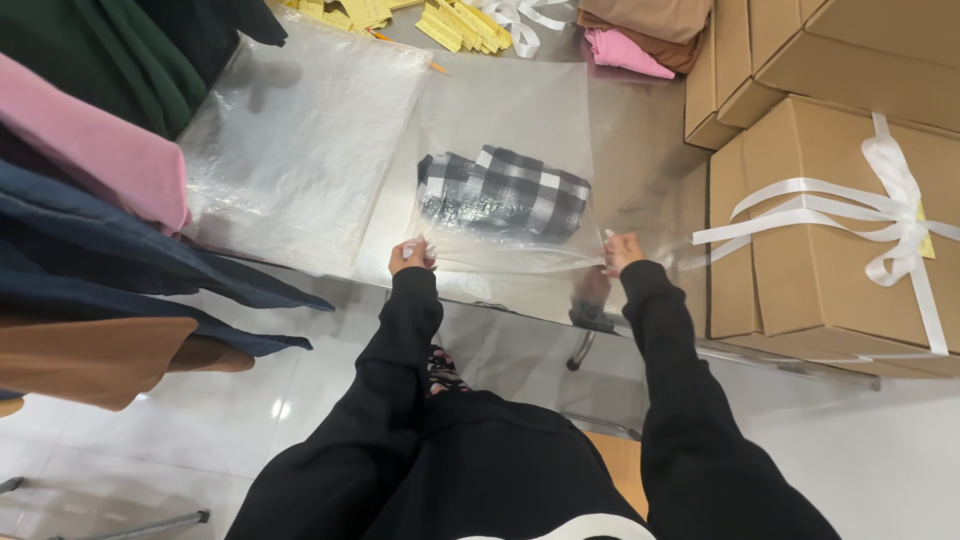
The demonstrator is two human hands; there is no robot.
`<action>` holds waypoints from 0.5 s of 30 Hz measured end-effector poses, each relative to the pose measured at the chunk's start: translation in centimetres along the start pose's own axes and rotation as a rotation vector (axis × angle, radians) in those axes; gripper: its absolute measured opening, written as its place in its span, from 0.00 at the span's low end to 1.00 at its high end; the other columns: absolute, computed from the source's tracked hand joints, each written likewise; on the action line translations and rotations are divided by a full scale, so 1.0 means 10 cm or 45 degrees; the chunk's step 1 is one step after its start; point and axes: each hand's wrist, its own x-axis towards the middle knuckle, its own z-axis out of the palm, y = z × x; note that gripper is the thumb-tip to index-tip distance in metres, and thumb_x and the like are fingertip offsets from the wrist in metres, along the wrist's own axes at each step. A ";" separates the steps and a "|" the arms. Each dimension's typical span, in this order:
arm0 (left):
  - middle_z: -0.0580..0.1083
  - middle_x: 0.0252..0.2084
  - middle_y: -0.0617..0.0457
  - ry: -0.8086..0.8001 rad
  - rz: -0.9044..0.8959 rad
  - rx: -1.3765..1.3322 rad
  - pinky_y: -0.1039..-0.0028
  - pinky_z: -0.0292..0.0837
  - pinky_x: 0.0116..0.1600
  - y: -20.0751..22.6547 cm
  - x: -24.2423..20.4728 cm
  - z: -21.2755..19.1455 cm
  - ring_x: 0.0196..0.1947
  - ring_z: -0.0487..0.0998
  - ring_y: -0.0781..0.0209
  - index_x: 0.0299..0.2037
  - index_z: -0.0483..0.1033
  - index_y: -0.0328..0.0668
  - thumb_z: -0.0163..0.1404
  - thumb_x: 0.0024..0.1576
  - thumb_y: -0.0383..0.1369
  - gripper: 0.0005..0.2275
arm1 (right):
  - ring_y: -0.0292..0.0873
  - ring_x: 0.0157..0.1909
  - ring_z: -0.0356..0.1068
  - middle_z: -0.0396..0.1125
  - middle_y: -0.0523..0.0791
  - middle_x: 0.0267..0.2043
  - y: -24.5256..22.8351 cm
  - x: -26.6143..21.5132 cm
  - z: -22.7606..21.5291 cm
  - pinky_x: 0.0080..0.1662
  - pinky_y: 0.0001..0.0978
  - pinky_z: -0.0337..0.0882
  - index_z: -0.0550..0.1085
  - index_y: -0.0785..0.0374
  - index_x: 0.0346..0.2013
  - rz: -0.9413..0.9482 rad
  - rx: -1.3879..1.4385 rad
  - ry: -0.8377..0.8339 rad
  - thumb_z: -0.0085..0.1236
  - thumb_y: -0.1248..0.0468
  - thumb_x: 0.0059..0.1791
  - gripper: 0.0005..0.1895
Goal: The person writes on a yellow label attached to a ribbon-tied cardboard box, then places the box aside. They then wrap a folded black-and-white checkered garment in a clear plastic bag, seal it, and set it on the table.
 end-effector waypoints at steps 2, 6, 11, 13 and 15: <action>0.73 0.32 0.48 -0.045 0.019 -0.011 0.77 0.81 0.27 0.03 0.07 -0.09 0.23 0.79 0.60 0.46 0.73 0.40 0.60 0.57 0.33 0.12 | 0.53 0.44 0.76 0.69 0.51 0.48 -0.01 -0.04 0.16 0.38 0.44 0.84 0.65 0.53 0.55 0.039 0.075 -0.006 0.57 0.51 0.49 0.23; 0.72 0.30 0.48 -0.048 0.031 -0.120 0.74 0.80 0.22 0.06 0.26 -0.17 0.19 0.77 0.58 0.43 0.73 0.40 0.61 0.52 0.25 0.12 | 0.50 0.41 0.77 0.70 0.54 0.47 -0.18 -0.57 0.30 0.40 0.34 0.83 0.70 0.62 0.56 0.009 0.245 -0.144 0.62 0.64 0.48 0.22; 0.71 0.39 0.45 0.119 -0.082 -0.427 0.69 0.84 0.32 0.37 0.05 -0.40 0.30 0.81 0.52 0.52 0.64 0.44 0.53 0.57 0.32 0.15 | 0.45 0.46 0.72 0.69 0.51 0.47 -0.20 -1.22 0.24 0.47 0.38 0.78 0.66 0.65 0.56 0.003 0.169 -0.497 0.62 0.63 0.49 0.23; 0.71 0.44 0.44 0.185 -0.132 -0.453 0.67 0.85 0.40 0.27 -0.05 -0.43 0.37 0.82 0.52 0.59 0.57 0.44 0.45 0.64 0.41 0.17 | 0.41 0.47 0.71 0.68 0.49 0.48 -0.28 -1.42 0.17 0.48 0.33 0.77 0.63 0.64 0.59 0.098 0.132 -0.588 0.61 0.58 0.51 0.26; 0.67 0.50 0.34 0.318 -0.013 -0.370 0.54 0.80 0.54 0.08 -0.15 -0.44 0.48 0.76 0.45 0.60 0.52 0.39 0.42 0.66 0.44 0.21 | 0.46 0.48 0.73 0.67 0.51 0.50 -0.21 -1.37 0.16 0.50 0.40 0.79 0.61 0.56 0.64 0.153 0.214 -0.466 0.58 0.48 0.54 0.29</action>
